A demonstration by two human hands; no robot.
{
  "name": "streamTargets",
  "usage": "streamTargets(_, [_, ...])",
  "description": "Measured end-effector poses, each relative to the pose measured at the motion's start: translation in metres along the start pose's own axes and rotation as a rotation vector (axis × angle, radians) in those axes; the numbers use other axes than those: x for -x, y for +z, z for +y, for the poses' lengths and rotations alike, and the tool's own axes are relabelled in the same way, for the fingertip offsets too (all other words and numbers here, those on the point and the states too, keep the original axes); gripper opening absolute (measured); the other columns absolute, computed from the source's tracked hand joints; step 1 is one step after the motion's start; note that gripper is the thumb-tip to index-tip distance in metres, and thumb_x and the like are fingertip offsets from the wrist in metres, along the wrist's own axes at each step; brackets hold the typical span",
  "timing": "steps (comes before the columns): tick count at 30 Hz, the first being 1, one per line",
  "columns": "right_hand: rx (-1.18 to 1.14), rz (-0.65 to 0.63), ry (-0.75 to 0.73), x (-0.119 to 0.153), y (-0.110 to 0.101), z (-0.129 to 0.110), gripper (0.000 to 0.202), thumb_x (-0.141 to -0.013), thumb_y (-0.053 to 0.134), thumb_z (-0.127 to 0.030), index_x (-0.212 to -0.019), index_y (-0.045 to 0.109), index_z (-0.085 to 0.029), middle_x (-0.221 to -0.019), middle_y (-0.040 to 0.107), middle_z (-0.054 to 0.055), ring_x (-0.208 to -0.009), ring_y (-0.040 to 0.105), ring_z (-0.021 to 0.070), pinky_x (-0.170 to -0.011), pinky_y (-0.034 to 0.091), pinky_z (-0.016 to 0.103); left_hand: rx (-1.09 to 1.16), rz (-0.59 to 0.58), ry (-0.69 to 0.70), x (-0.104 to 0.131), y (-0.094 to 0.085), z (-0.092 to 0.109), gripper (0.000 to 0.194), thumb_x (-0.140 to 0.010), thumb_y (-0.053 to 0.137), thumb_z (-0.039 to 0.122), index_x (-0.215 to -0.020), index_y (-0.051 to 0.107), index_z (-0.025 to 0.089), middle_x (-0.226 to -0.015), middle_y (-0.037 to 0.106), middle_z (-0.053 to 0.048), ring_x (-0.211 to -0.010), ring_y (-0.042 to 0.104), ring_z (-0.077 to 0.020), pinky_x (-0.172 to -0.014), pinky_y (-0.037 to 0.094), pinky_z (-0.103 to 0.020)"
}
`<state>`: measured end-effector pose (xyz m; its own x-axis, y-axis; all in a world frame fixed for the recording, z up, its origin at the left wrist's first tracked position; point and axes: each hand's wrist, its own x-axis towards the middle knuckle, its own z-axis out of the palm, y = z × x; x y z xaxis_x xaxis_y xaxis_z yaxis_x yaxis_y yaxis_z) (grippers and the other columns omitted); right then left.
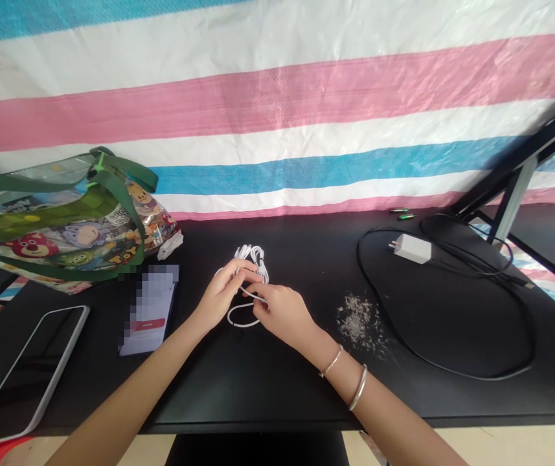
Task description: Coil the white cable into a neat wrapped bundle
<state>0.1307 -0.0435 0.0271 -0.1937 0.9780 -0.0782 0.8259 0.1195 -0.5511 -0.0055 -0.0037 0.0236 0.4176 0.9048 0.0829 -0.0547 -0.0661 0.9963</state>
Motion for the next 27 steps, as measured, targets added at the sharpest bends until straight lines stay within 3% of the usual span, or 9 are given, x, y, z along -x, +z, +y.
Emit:
streamTargets(11, [-0.03, 0.015, -0.055, 0.0008, 0.0016, 0.0021, 0.044, -0.07, 0.042, -0.004, -0.1, 0.068, -0.024, -0.092, 0.073, 0.002, -0.07, 0.063, 0.0167, -0.063, 0.04, 0.025, -0.008, 0.023, 0.021, 0.0011, 0.0003, 0.0023, 0.01, -0.083, 0.057, 0.029, -0.08, 0.063, 0.021, -0.074, 0.068, -0.002, -0.074, 0.065, -0.017, -0.062, 0.047, -0.022])
streamTargets(18, [0.011, -0.029, -0.068, 0.0016, -0.0005, 0.0009, 0.045, -0.071, 0.041, -0.003, -0.103, 0.067, -0.022, -0.095, 0.072, 0.004, -0.079, 0.065, 0.0188, -0.067, 0.042, 0.026, -0.022, 0.027, 0.031, 0.0005, 0.0013, 0.0035, 0.011, -0.083, 0.055, 0.025, -0.075, 0.063, 0.02, -0.074, 0.065, -0.002, -0.072, 0.063, -0.0161, -0.054, 0.044, -0.02])
streamTargets(27, [0.091, -0.033, -0.134, 0.0026, 0.0009, 0.0024, 0.046, -0.073, 0.041, -0.004, -0.108, 0.065, -0.021, -0.091, 0.071, 0.005, -0.079, 0.064, 0.0179, -0.067, 0.042, 0.025, -0.048, 0.024, 0.01, -0.0005, 0.0006, 0.0012, 0.014, -0.082, 0.054, 0.021, -0.073, 0.064, 0.021, -0.071, 0.065, -0.001, -0.071, 0.062, -0.0161, -0.056, 0.044, -0.02])
